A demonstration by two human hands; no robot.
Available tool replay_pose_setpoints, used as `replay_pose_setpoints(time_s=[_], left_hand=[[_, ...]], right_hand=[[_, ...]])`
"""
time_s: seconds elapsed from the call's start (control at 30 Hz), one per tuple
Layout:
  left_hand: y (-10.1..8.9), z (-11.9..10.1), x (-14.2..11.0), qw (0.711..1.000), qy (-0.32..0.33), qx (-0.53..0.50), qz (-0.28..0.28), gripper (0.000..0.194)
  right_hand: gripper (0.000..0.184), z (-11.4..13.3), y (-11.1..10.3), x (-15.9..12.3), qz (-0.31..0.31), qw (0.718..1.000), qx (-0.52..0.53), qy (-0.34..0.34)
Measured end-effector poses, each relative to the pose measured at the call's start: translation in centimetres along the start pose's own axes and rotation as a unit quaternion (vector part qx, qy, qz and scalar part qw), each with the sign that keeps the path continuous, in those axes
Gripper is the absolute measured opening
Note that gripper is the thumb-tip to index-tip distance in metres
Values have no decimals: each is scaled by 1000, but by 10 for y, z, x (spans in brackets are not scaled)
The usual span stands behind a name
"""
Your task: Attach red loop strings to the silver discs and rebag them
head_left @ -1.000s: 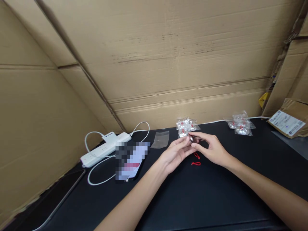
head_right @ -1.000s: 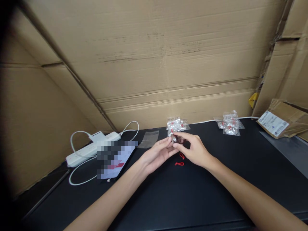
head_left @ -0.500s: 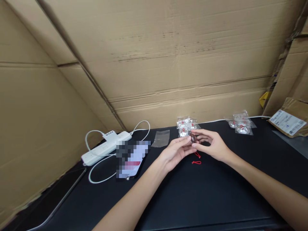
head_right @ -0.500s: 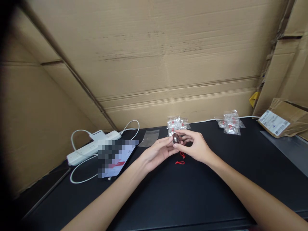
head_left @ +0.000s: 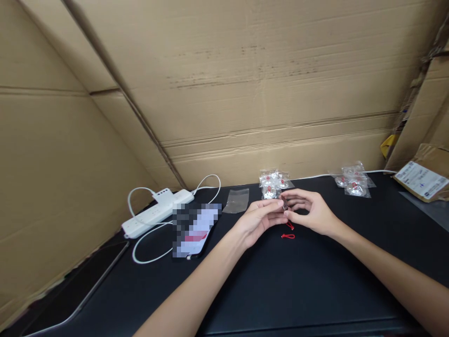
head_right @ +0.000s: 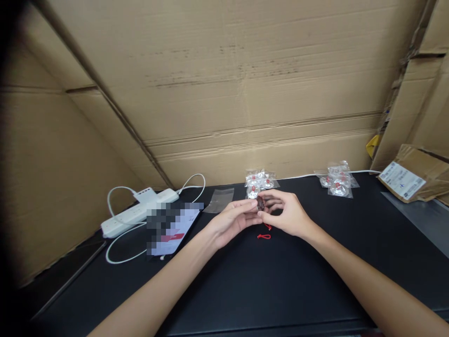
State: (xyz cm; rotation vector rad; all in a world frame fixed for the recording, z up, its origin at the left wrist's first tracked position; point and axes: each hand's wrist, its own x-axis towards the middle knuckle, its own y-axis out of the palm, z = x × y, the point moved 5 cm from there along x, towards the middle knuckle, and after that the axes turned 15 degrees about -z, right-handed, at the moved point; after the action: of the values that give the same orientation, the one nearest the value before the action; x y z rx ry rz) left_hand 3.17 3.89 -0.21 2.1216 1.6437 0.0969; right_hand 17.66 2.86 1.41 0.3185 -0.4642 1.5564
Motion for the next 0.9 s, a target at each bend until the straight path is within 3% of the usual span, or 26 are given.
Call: replay_pose_setpoints(time_s=[0.9], left_hand=[[1,-1,-2,999,30,41,-8,16]], right_hand=[[40,-2,0,-2,17,999,-7,28]])
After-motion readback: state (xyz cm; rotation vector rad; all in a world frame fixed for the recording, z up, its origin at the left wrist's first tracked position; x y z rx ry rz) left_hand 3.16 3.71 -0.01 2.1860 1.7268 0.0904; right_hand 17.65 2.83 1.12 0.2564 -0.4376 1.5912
